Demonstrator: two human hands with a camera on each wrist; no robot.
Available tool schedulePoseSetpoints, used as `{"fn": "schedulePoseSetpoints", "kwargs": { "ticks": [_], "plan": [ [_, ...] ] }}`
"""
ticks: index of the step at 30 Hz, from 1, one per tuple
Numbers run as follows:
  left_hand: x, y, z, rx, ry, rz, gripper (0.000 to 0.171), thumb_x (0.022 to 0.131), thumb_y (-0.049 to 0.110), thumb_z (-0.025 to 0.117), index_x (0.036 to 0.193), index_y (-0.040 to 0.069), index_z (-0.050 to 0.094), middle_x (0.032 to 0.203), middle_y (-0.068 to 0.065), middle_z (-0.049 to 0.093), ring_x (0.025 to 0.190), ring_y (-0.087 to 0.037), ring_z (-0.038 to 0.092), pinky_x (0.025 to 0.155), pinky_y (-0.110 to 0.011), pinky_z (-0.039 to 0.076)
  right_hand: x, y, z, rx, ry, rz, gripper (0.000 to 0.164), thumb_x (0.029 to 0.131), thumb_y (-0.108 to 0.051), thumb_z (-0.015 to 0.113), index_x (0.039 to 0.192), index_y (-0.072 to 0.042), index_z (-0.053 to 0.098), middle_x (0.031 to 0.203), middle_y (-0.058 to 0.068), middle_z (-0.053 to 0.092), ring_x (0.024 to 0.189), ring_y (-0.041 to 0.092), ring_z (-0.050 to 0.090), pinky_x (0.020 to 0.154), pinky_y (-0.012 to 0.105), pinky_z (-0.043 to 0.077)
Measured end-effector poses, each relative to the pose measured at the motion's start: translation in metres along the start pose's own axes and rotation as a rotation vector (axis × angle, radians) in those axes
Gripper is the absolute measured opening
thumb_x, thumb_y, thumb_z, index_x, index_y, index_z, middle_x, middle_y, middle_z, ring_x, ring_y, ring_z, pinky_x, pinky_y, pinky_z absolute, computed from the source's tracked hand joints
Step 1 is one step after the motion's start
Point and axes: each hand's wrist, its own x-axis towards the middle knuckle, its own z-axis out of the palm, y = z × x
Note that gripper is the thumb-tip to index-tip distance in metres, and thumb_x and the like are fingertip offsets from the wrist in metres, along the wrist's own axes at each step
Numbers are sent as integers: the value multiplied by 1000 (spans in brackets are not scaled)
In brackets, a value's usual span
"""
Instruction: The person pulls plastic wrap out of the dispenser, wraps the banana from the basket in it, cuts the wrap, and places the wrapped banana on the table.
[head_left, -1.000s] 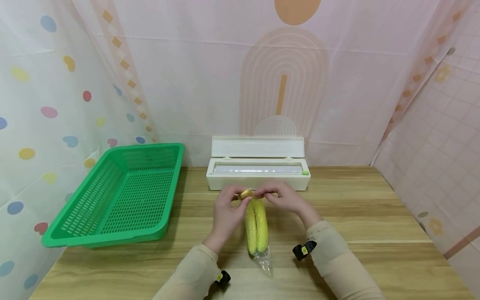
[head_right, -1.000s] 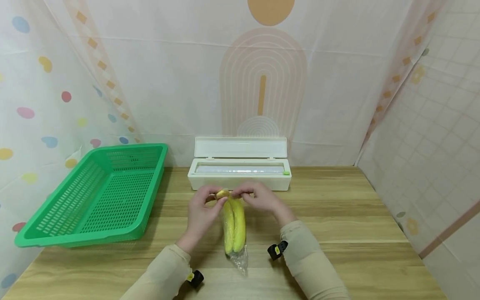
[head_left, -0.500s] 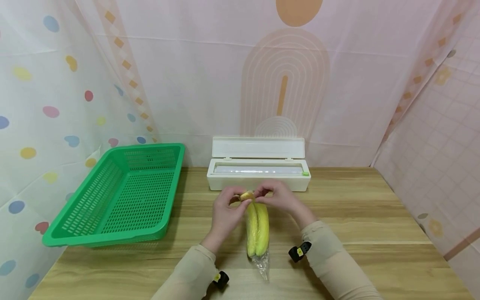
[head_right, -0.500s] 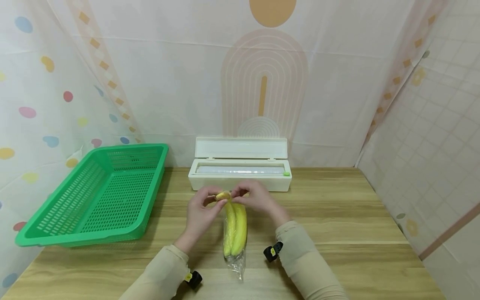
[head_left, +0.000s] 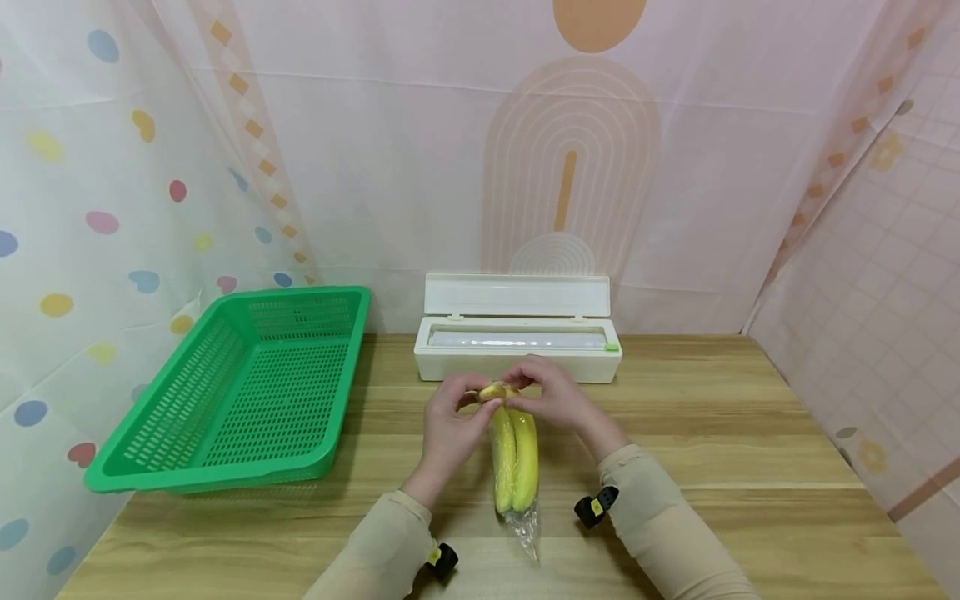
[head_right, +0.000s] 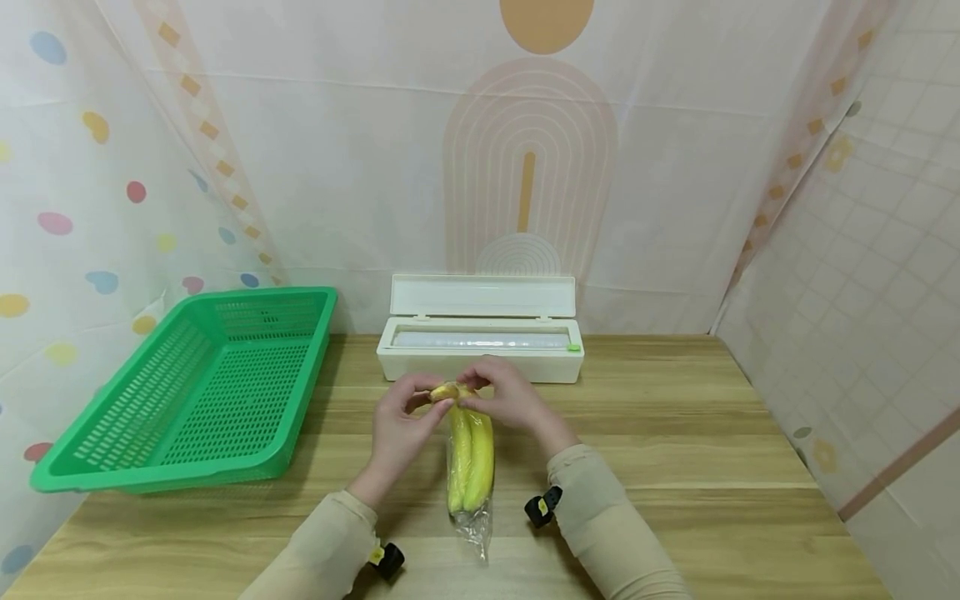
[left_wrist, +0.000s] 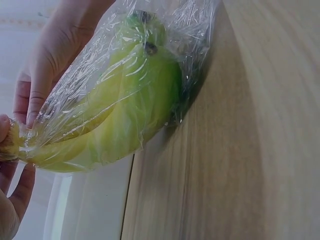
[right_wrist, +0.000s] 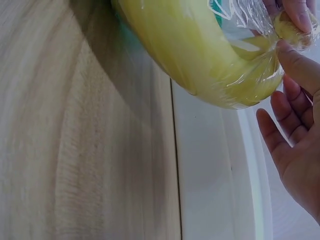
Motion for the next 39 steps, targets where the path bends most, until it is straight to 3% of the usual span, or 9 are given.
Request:
{"fn": "schedulePoseSetpoints", "kwargs": {
  "ticks": [11, 23, 28, 32, 36, 39],
  "plan": [
    [-1, -1, 1, -9, -7, 0, 24, 71, -21, 76, 88, -9, 64, 87, -25, 64, 79, -39, 62, 69, -50, 59, -1, 3, 1, -85, 38, -79, 20, 78, -4, 83, 92, -9, 69, 92, 0, 61, 89, 17, 56, 80, 31, 51],
    [-1, -2, 1, 21, -25, 27, 26, 71, -21, 76, 90, -9, 63, 87, -24, 64, 79, -39, 63, 68, -50, 59, -2, 1, 5, -73, 135, -82, 17, 78, -1, 82, 78, -10, 67, 86, 0, 65, 88, 19, 58, 81, 37, 49],
    [-1, -3, 1, 11, -27, 11, 25, 71, -21, 76, 89, -8, 63, 87, -24, 64, 79, -39, 63, 69, -50, 59, -3, 3, 5, -56, 160, -131, 18, 77, 2, 80, 75, -10, 67, 84, 2, 67, 86, 20, 59, 81, 37, 49],
    [-2, -4, 1, 17, -33, 3, 24, 72, -20, 76, 89, -8, 64, 87, -23, 64, 79, -38, 63, 69, -49, 59, -4, 5, 5, -46, 149, -133, 15, 79, 2, 79, 78, -8, 68, 87, 3, 69, 88, 21, 61, 84, 38, 49],
    [-2, -4, 0, 26, -32, 4, 25, 71, -20, 76, 89, -8, 64, 87, -23, 64, 79, -38, 63, 69, -49, 59, -6, 4, 3, -33, 109, -56, 10, 82, 1, 77, 88, -7, 73, 91, 3, 70, 91, 20, 63, 88, 38, 50],
    [-2, -3, 0, 36, -35, 10, 25, 71, -20, 76, 90, -8, 64, 88, -23, 64, 79, -38, 63, 69, -48, 59, -7, 2, 1, -5, 89, -14, 16, 84, 2, 75, 99, -3, 74, 96, 5, 71, 92, 20, 64, 88, 35, 52]
  ]
}}
